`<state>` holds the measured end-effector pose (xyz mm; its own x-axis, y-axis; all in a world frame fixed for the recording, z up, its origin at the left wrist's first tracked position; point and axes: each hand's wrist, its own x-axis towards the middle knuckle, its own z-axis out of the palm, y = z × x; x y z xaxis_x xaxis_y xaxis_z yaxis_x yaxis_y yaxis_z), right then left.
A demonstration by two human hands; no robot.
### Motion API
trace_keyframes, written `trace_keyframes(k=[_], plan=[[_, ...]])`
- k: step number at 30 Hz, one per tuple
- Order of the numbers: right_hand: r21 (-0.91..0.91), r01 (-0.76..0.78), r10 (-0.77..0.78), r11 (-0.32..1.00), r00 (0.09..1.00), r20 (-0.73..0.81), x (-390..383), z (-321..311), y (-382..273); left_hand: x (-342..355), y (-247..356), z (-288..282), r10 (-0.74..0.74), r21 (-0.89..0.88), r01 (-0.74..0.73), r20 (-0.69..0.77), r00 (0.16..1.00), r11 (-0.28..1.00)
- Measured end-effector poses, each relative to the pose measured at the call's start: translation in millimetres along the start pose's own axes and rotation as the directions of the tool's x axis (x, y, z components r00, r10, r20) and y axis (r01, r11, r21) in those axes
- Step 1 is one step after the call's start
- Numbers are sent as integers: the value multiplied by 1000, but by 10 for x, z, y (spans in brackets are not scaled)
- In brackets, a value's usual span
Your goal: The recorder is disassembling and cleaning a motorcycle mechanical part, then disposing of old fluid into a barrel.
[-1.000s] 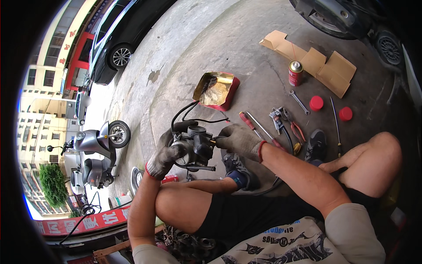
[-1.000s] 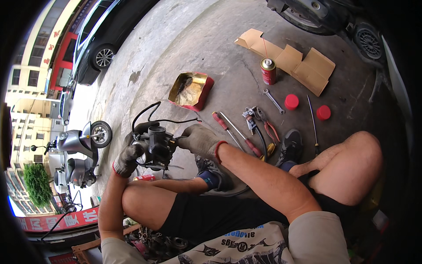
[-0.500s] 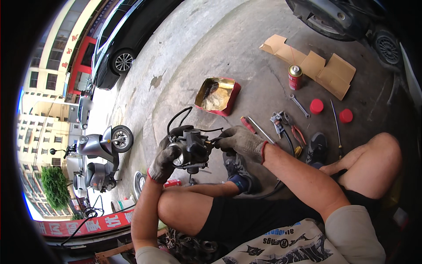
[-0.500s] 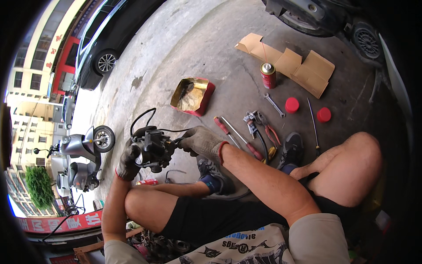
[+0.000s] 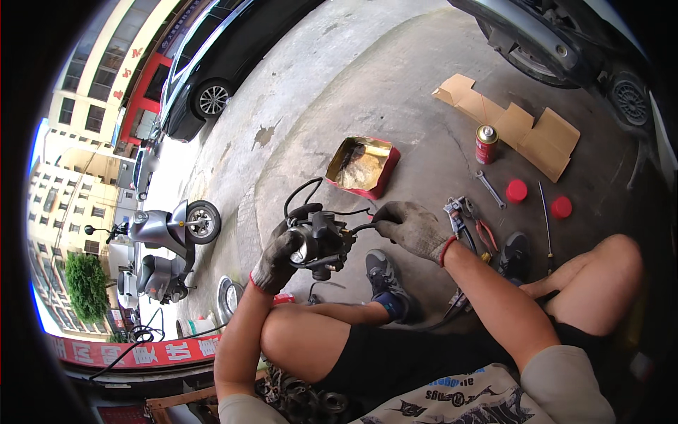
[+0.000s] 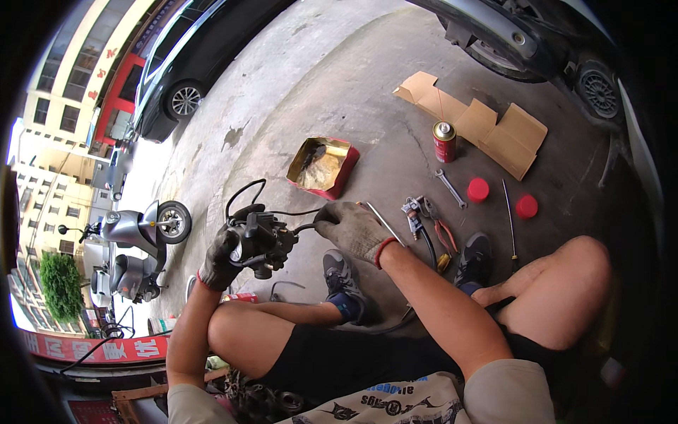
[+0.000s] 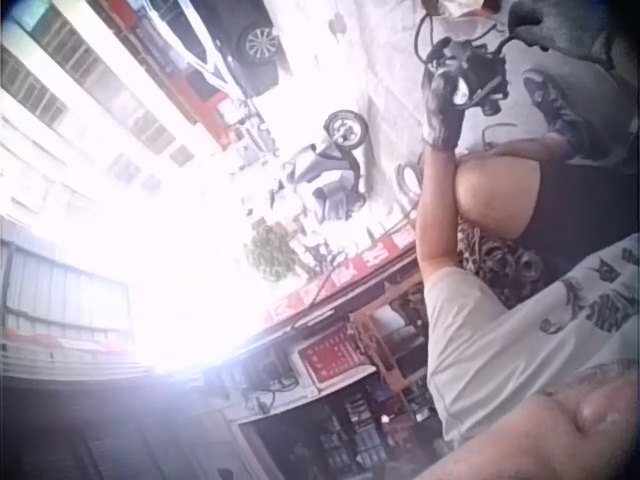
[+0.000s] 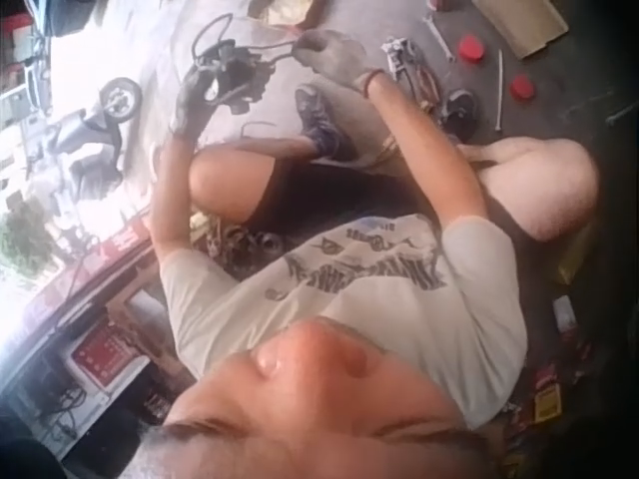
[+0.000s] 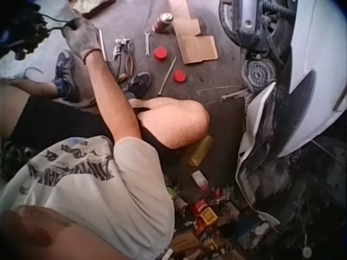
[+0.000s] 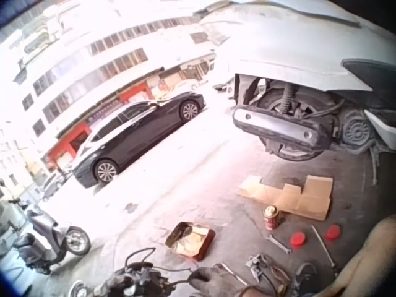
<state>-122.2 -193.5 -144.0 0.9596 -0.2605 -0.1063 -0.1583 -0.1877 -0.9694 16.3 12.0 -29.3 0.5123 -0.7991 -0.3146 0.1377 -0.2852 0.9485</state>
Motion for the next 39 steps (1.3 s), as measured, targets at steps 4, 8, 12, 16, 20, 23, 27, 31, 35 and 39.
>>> trace_keyframes(k=[4,8,12,16,20,23,27,31,35,39], plan=[[-70,126,-135,990,979,-152,-10,-35,-1,12,-9,-39,-24,-69,26,17,1000,997],[3,91,-87,996,957,-277,20,-31,-19,26,-27,-48,-24,-170,28,30,999,985],[-30,140,-140,990,907,-397,37,-3,-8,15,-7,-57,-49,-183,62,74,996,981],[-28,194,-186,981,874,-449,47,-9,-6,53,-71,-87,-40,-183,52,68,997,982],[9,207,-182,978,880,-439,52,3,5,69,-80,-69,-88,-174,82,-24,996,981],[45,202,-165,978,893,-418,53,25,11,64,-40,-44,-107,-145,102,-34,994,984],[127,206,-133,970,893,-431,54,89,47,95,-60,-15,-98,-132,92,-42,994,987],[128,164,-99,978,906,-411,35,87,-21,76,-28,-18,-97,-99,90,-74,993,991],[137,153,-81,979,902,-425,117,57,178,120,-137,-151,-109,-199,85,-117,987,976],[349,146,28,926,894,-446,222,-36,414,215,-321,-339,-122,-361,85,-80,989,929]])
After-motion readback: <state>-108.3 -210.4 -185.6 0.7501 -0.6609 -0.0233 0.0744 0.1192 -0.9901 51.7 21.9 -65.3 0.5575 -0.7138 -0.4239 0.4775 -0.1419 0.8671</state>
